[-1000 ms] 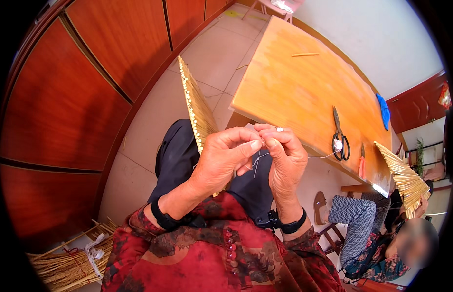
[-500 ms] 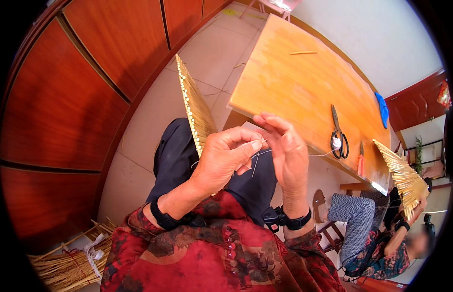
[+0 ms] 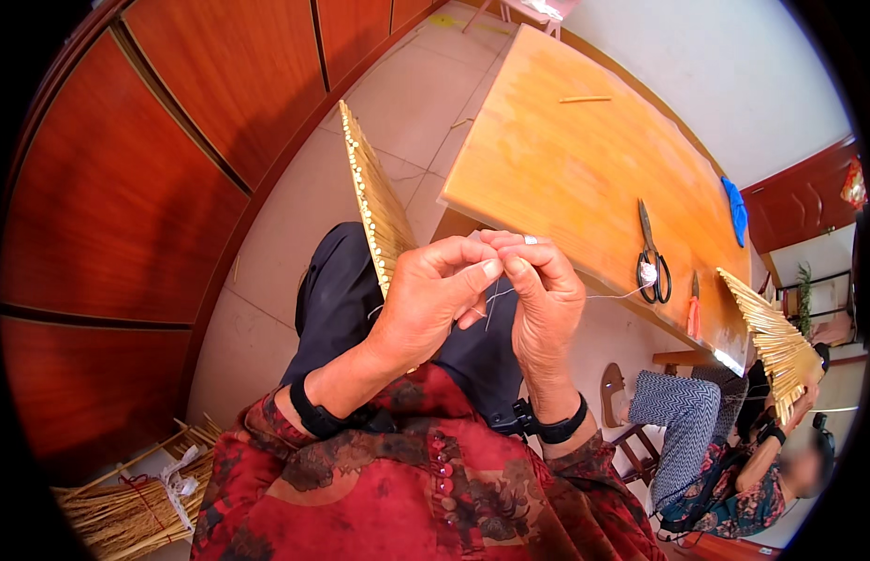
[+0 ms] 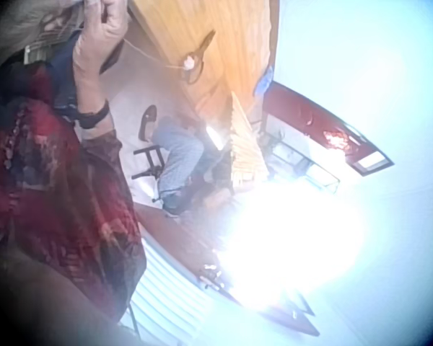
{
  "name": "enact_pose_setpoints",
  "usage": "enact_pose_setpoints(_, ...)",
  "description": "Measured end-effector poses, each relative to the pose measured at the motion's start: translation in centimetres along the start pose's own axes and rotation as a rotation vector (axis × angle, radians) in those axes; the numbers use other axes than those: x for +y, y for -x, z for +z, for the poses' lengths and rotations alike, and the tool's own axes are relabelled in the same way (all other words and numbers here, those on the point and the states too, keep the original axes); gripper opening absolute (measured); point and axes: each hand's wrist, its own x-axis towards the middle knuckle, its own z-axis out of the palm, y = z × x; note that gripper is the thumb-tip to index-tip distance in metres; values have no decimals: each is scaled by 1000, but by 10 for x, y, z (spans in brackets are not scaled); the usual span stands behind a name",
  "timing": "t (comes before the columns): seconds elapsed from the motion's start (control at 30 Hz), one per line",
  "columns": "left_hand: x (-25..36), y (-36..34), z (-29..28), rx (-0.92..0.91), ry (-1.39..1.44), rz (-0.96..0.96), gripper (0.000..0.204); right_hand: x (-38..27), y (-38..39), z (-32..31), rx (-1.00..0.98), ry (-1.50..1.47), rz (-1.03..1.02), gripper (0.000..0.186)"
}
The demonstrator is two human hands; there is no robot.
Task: The person sews together bundles of straw to create a mat, using a needle, thread, and a thimble to push the needle through the material, and cutting the thread with scissors.
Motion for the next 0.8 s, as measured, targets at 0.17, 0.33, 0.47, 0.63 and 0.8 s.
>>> enact_pose_setpoints(0.17,-2,-1,0,11,20,5,9,6,2,4,74,-73,-28,3)
enact_pose_setpoints(0.33,-2,-3,8,70,-114,61,6,5,-1,7,139,-141,10,6)
enact_pose_setpoints(0.47,1,-5,6,93,-201,127,6,-3,-7,2,232,-307,90,13)
enact_pose_setpoints(0.63,1,-7,3,61,-217,198,8,2,2,-9,146,-294,179,17)
enact_pose_setpoints(0.8,0,-5,2,86,-299,261,8,5,14,-9,-10,-293,332,15)
